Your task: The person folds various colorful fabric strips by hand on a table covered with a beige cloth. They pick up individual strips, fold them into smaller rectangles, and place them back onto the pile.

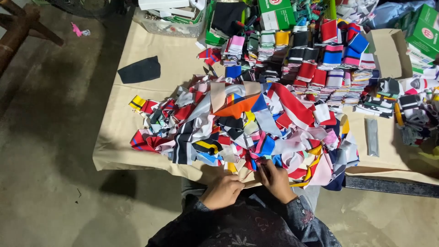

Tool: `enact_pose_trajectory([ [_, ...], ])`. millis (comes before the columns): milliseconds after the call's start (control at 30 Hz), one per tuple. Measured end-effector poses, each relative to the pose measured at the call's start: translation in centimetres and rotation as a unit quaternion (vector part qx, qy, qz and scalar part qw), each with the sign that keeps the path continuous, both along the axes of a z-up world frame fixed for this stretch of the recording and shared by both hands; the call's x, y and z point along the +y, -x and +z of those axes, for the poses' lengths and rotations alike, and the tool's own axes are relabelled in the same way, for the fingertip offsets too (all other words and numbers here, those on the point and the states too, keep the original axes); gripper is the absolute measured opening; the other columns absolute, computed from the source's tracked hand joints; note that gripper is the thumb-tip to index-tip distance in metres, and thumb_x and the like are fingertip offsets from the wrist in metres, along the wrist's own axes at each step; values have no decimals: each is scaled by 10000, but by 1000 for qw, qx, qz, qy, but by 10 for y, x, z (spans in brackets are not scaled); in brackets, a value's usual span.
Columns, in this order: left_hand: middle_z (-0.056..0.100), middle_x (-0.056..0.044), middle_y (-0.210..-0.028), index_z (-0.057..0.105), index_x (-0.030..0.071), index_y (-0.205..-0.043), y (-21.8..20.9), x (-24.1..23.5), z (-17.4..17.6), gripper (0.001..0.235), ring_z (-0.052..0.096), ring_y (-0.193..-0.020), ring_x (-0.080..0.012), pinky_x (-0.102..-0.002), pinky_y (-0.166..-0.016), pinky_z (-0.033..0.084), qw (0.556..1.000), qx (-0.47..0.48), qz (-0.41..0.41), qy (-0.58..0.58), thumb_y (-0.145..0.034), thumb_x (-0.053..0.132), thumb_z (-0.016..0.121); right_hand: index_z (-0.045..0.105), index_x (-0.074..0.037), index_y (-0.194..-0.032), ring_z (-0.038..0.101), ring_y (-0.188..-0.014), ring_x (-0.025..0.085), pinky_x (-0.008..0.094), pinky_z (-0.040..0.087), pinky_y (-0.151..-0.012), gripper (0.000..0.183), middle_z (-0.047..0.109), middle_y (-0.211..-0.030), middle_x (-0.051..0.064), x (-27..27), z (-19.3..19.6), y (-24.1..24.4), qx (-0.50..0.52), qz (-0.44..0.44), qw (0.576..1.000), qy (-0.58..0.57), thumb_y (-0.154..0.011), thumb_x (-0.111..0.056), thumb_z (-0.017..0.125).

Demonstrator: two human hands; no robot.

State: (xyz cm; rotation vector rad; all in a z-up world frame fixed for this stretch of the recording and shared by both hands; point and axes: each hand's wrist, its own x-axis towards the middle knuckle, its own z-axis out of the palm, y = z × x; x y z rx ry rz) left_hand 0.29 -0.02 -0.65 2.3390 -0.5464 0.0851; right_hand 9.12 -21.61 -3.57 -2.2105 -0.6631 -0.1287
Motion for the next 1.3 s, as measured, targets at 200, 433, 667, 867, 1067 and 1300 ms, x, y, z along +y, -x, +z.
enact_pose_trajectory([
  [200,671,-125,-791,742,88,-861,-22,-30,8,229,696,-778,-315,-392,-593,529,992,79,43,-86,-913,301,676,700,-195,-919,710,-557,315,367,559,-612,54,651,-534,67,-29,-22,-31,-61,-46,997,4,-866,-191,709],
  [433,630,-162,-1032,687,54,-1107,-67,-92,10,464,653,-999,-369,-428,-722,575,996,-27,-24,-76,-772,351,807,625,-130,-1023,710,-675,383,478,543,-818,209,661,-632,129,-73,-62,-102,-172,-135,975,37,-840,-100,722],
  [667,669,-99,-861,634,118,-983,-73,-102,-45,105,698,-819,-361,-396,-652,589,996,-8,-43,76,-905,168,683,679,-86,-1124,688,-662,425,453,530,-616,249,652,-658,167,-42,6,-143,-217,-169,960,-55,-884,-39,722],
  [867,555,-107,-660,626,52,-877,-54,-91,13,40,533,-577,-275,-429,-471,427,991,50,-121,16,-852,27,646,605,-64,-1190,568,-572,192,334,456,-537,181,619,-726,93,-31,22,-182,-155,-154,973,-79,-1035,-37,693],
  [1067,568,-45,-654,589,131,-852,-55,-103,14,104,602,-617,-265,-395,-489,468,994,69,-74,-33,-834,176,681,594,-79,-1088,604,-591,248,360,458,-555,107,626,-683,101,-61,51,-163,-109,-144,981,-68,-1038,-81,688],
  [1300,649,-93,-677,628,94,-780,-95,-145,19,227,677,-628,-293,-345,-541,515,993,42,-106,18,-910,272,684,592,-66,-1173,672,-851,196,367,574,-773,67,670,-926,114,-160,53,-100,30,-258,928,-268,-1120,-66,633],
])
